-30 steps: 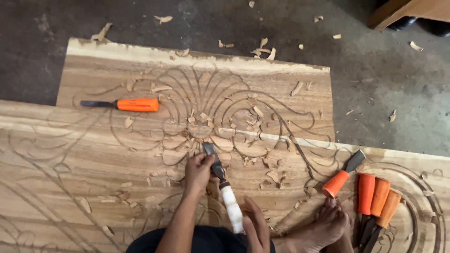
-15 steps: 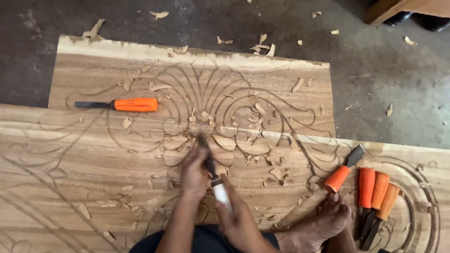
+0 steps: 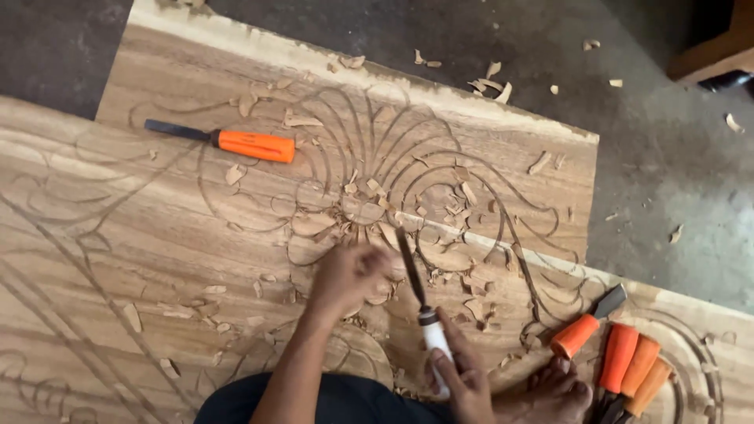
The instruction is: The person carves decorative patterns into a wooden board using chisels.
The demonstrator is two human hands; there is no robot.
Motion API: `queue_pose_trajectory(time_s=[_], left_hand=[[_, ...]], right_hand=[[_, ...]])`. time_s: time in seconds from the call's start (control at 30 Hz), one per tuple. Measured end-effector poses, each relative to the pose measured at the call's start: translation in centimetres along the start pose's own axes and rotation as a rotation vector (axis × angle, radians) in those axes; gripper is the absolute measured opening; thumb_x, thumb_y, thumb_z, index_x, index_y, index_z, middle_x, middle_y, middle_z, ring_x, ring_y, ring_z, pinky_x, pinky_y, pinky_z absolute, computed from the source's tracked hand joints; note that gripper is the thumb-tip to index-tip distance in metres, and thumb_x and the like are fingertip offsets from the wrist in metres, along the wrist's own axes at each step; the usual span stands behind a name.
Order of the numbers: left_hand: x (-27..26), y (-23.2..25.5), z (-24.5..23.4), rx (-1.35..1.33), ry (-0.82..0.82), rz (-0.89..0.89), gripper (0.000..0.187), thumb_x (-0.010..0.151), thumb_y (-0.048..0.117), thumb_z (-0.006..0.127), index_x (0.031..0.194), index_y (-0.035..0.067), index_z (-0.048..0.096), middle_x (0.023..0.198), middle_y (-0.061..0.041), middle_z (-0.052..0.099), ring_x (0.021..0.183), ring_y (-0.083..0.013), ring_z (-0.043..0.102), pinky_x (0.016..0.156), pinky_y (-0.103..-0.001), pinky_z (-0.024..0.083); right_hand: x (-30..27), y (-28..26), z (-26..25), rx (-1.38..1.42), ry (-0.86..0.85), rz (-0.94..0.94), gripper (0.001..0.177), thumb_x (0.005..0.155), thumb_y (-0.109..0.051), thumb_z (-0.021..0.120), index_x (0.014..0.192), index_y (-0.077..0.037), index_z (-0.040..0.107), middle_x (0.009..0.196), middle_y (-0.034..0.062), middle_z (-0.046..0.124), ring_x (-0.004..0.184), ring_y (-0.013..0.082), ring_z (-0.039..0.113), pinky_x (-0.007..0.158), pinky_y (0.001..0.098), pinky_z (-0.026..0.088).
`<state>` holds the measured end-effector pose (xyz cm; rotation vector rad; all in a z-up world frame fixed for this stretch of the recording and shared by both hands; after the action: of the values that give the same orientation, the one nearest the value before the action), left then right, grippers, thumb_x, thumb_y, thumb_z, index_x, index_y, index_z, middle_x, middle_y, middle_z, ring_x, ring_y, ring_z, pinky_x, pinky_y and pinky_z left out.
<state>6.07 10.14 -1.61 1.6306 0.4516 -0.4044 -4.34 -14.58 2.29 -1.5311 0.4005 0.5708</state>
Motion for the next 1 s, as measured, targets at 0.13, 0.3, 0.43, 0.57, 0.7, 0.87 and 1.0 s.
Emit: queue_pose_trajectory(time_s=[0.13,0.3,0.43,0.57,0.7,0.87,1.0], left_hand=[[-0.7,-0.8,4.0,0.376,-0.395,-0.100,0.049,0.092,0.060,0.071,0.087,0.012,0.077,0.080,-0.004,0.074,0.062,-0.0086,0.062,0.060,-0.028,0.049],[-0.2,-2.7,4.4,0.346,-0.440,-0.224,0.050,0.087,0.064,0.070,0.077,0.015,0.074,0.060,0.004,0.063,0.048,-0.0082,0.053,0.052,-0.027,0.042],[-0.3,-2.7,3.7,0.289,-0.411,-0.247,0.050,0.087,0.063,0.072,0.074,0.014,0.075,0.057,0.003,0.062,0.045,-0.0069,0.051,0.051,-0.026,0.041],[-0.1,-2.1,3.3,0.154,-0.402,-0.255,0.043,0.085,0.057,0.074,0.075,0.015,0.076,0.059,0.003,0.069,0.044,-0.0042,0.058,0.050,-0.024,0.046],[-0.3,-2.9,3.0,0.108,-0.400,-0.269,0.042,0.087,0.056,0.070,0.080,0.014,0.077,0.060,0.002,0.069,0.043,-0.0063,0.058,0.047,-0.026,0.046],[0.4,-3.2,3.2,0.121,-0.411,-0.236,0.046,0.087,0.056,0.072,0.078,0.011,0.078,0.060,0.002,0.069,0.044,-0.0052,0.058,0.048,-0.024,0.046],[0.5,-3.1,3.0,0.073,-0.369,-0.242,0.044,0.086,0.053,0.074,0.071,0.012,0.077,0.055,0.000,0.066,0.042,-0.0077,0.055,0.047,-0.026,0.041]], right_hand=[[0.1,2.3,0.7,-0.071,0.014,0.064,0.069,0.091,-0.002,0.061,0.156,-0.010,0.041,0.094,0.0100,0.072,0.054,0.0106,0.057,0.044,0.0237,0.045],[0.9,-0.3,3.7,-0.070,0.006,0.089,0.066,0.095,-0.007,0.059,0.158,-0.010,0.037,0.082,0.0099,0.069,0.053,0.0117,0.061,0.043,0.0250,0.047],[-0.1,0.2,5.1,0.006,0.054,0.096,0.067,0.096,-0.007,0.058,0.159,-0.010,0.036,0.080,0.0097,0.067,0.055,0.0117,0.060,0.044,0.0246,0.046],[0.1,-0.7,6.0,0.062,0.099,0.145,0.067,0.093,-0.005,0.057,0.157,-0.011,0.036,0.084,0.0095,0.068,0.052,0.0125,0.058,0.041,0.0265,0.044],[0.0,-1.5,7.6,0.150,0.143,0.144,0.066,0.095,-0.003,0.056,0.158,-0.010,0.038,0.084,0.0080,0.066,0.055,0.0108,0.056,0.043,0.0257,0.044],[0.4,0.2,6.7,0.100,0.111,0.125,0.068,0.094,-0.002,0.057,0.159,-0.011,0.037,0.083,0.0113,0.068,0.052,0.0121,0.055,0.043,0.0261,0.044],[0.6,-1.5,8.1,0.102,0.153,0.148,0.067,0.092,-0.001,0.055,0.156,-0.011,0.037,0.092,0.0083,0.072,0.052,0.0111,0.056,0.043,0.0256,0.044]])
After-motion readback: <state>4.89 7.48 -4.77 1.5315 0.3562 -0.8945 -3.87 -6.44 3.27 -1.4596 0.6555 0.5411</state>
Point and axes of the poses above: each hand's wrist, its own x-axis towards the middle knuckle, its own z-axis out of the palm, y = z × x, the point moved 4 cm from there along x, towards the middle knuckle
